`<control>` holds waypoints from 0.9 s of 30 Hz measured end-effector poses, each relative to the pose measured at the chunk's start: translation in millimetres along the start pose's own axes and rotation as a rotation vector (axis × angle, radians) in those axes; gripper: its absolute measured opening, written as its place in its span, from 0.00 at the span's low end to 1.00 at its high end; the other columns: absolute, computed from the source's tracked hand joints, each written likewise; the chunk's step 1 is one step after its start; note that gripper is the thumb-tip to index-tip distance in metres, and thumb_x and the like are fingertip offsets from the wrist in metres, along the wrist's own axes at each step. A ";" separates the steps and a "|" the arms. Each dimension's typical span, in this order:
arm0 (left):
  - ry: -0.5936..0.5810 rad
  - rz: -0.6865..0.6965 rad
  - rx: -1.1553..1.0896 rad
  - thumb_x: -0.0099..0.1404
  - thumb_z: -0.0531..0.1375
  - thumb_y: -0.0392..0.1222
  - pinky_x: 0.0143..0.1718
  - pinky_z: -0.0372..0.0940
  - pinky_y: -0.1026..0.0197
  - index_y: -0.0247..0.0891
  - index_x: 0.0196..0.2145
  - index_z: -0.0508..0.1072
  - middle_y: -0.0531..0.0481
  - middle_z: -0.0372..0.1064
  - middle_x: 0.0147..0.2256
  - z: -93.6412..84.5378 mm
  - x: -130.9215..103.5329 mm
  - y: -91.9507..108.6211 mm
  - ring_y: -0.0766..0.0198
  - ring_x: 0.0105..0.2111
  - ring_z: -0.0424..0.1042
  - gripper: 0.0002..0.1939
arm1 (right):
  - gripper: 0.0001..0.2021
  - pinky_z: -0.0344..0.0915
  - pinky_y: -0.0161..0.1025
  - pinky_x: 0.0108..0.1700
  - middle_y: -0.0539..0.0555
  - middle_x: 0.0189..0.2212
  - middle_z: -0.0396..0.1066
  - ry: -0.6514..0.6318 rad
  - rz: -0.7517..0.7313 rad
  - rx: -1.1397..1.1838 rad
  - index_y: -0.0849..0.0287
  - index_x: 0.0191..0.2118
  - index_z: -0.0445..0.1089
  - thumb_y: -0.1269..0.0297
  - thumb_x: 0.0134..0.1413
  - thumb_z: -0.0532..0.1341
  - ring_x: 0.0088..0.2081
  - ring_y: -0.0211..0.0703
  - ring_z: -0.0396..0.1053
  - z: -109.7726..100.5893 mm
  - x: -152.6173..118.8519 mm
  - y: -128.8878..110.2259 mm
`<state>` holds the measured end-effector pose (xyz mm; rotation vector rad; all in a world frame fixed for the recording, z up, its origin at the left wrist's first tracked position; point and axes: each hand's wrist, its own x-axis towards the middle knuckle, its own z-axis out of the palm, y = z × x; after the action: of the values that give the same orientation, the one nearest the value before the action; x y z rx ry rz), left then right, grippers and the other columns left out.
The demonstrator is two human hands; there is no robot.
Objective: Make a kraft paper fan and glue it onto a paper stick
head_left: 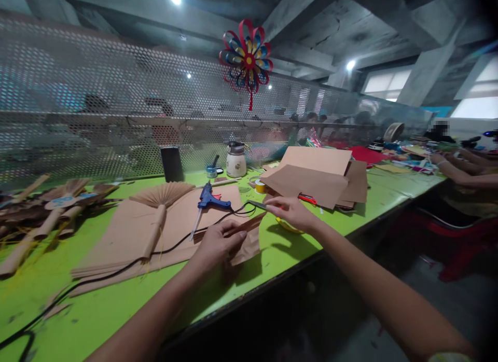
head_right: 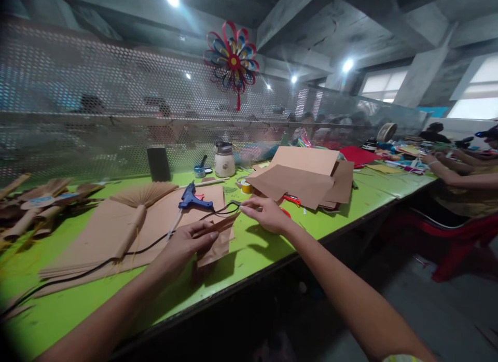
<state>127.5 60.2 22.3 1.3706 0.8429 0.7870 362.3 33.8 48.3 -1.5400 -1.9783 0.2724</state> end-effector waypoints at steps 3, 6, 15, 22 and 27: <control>-0.003 -0.011 -0.046 0.44 0.70 0.49 0.20 0.51 0.68 0.34 0.29 0.70 0.55 0.67 0.20 -1.3 2.1 -3.1 0.71 0.17 0.61 0.20 | 0.19 0.66 0.39 0.43 0.57 0.40 0.74 -0.108 -0.105 0.237 0.62 0.48 0.72 0.56 0.54 0.62 0.41 0.44 0.71 2.2 6.1 -27.5; 0.020 -0.011 -0.068 0.44 0.71 0.48 0.21 0.54 0.68 0.32 0.30 0.72 0.52 0.70 0.22 -5.2 3.9 -2.4 0.70 0.20 0.64 0.20 | 0.16 0.66 0.38 0.40 0.54 0.35 0.75 -0.235 -0.217 0.251 0.60 0.42 0.75 0.55 0.51 0.64 0.37 0.42 0.71 5.0 18.4 -41.6; -0.020 0.026 0.017 0.49 0.69 0.41 0.27 0.60 0.65 0.32 0.43 0.75 0.46 0.75 0.32 -27.7 7.6 27.5 0.67 0.26 0.69 0.23 | 0.18 0.55 0.31 0.26 0.47 0.17 0.65 -0.466 -0.226 0.529 0.64 0.22 0.70 0.53 0.50 0.63 0.22 0.32 0.60 9.7 85.8 -29.8; 0.018 0.012 -0.091 0.49 0.70 0.41 0.38 0.66 0.57 0.32 0.43 0.77 0.41 0.77 0.36 -42.0 17.1 18.7 0.55 0.36 0.74 0.23 | 0.21 0.54 0.32 0.26 0.46 0.15 0.62 -0.402 -0.202 0.678 0.63 0.18 0.65 0.51 0.48 0.65 0.20 0.31 0.58 28.4 108.1 -23.1; 0.014 -0.082 -0.195 0.49 0.70 0.42 0.42 0.67 0.55 0.31 0.41 0.77 0.38 0.77 0.39 -51.1 18.4 -4.6 0.54 0.37 0.75 0.21 | 0.21 0.52 0.32 0.26 0.46 0.16 0.62 -0.364 -0.130 0.720 0.63 0.19 0.65 0.50 0.48 0.65 0.21 0.31 0.57 53.5 103.0 -7.9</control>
<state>92.1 101.2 15.9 1.1526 0.8061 0.7946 311.0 138.1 44.5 -0.9327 -1.9105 1.1351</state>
